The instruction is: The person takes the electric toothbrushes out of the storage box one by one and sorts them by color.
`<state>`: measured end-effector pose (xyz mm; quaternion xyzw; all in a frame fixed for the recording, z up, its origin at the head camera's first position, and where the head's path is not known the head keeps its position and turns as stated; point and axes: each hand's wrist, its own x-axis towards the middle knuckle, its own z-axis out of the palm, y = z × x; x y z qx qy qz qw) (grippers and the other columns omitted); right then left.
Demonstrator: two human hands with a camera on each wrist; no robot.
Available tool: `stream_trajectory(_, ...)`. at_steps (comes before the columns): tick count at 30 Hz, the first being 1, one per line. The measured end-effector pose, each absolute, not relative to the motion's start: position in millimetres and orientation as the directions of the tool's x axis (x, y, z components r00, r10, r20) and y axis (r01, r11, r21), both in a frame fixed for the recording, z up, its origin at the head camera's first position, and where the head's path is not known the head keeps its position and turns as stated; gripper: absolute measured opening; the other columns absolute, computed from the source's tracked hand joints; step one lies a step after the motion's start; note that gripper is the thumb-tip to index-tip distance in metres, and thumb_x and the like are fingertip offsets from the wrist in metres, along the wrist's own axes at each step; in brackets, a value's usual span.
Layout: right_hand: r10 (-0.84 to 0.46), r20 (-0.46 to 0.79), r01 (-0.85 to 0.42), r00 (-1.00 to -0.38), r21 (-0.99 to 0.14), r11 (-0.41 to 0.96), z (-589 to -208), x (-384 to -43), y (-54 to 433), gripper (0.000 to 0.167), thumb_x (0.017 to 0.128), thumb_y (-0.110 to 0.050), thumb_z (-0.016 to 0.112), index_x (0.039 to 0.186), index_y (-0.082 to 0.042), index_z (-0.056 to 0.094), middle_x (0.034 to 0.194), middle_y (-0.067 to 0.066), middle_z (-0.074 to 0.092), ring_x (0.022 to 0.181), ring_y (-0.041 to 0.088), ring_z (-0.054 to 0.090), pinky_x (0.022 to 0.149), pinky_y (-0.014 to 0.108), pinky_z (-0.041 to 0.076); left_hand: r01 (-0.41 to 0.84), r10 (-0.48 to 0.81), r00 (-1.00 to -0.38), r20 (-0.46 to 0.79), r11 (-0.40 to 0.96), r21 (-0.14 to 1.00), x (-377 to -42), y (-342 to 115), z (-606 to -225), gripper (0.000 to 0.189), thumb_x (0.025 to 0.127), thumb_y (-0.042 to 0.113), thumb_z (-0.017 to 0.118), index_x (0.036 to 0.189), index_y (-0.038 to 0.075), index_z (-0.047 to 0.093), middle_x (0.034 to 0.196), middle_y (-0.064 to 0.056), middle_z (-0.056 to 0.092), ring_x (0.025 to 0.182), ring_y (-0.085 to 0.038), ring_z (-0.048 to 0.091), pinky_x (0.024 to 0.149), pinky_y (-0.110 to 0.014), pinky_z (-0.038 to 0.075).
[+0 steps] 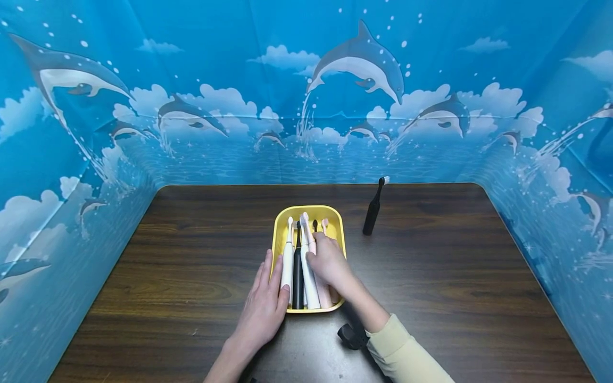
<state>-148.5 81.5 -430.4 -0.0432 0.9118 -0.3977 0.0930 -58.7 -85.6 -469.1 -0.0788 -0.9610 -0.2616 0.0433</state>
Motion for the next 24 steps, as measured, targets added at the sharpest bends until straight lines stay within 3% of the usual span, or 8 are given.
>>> stream_trajectory(7,-0.162,-0.173,0.019,-0.971,-0.738,0.675,-410.5,-136.0,93.9,0.052,0.094,-0.011,0.073,0.141,0.002,0.054,0.119,0.02,0.068,0.101,0.027,0.068,0.082,0.043,0.06,0.142,0.12,-0.99,0.076,0.854,0.501,-58.4,-84.7,-467.6,0.063,0.103,0.024,0.056,0.159,0.004,0.035,0.169,-0.019,0.014,0.148,-0.048,0.026,0.114,-0.062,0.032)
stream_trajectory(15,-0.243,-0.125,-0.053,-0.962,-0.789,0.613,-407.2,-124.8,115.0,0.048,0.094,-0.007,0.073,0.138,0.0,0.056,0.109,0.015,0.069,0.091,0.024,0.068,0.07,0.037,0.06,0.118,0.111,-0.993,0.044,0.855,0.506,-58.9,-84.0,-466.4,0.064,0.103,0.026,0.056,0.161,0.01,0.033,0.17,-0.017,0.011,0.149,-0.047,0.024,0.113,-0.063,0.032)
stream_trajectory(24,-0.22,0.057,-0.16,-0.974,-0.858,0.488,-399.7,-123.0,138.9,0.045,0.091,-0.001,0.074,0.133,0.004,0.058,0.106,0.014,0.068,0.092,0.025,0.068,0.079,0.04,0.059,0.109,0.107,-0.994,0.033,0.852,0.513,-58.6,-83.1,-465.8,0.065,0.103,0.025,0.056,0.162,0.012,0.033,0.171,-0.016,0.01,0.15,-0.046,0.022,0.114,-0.064,0.031)
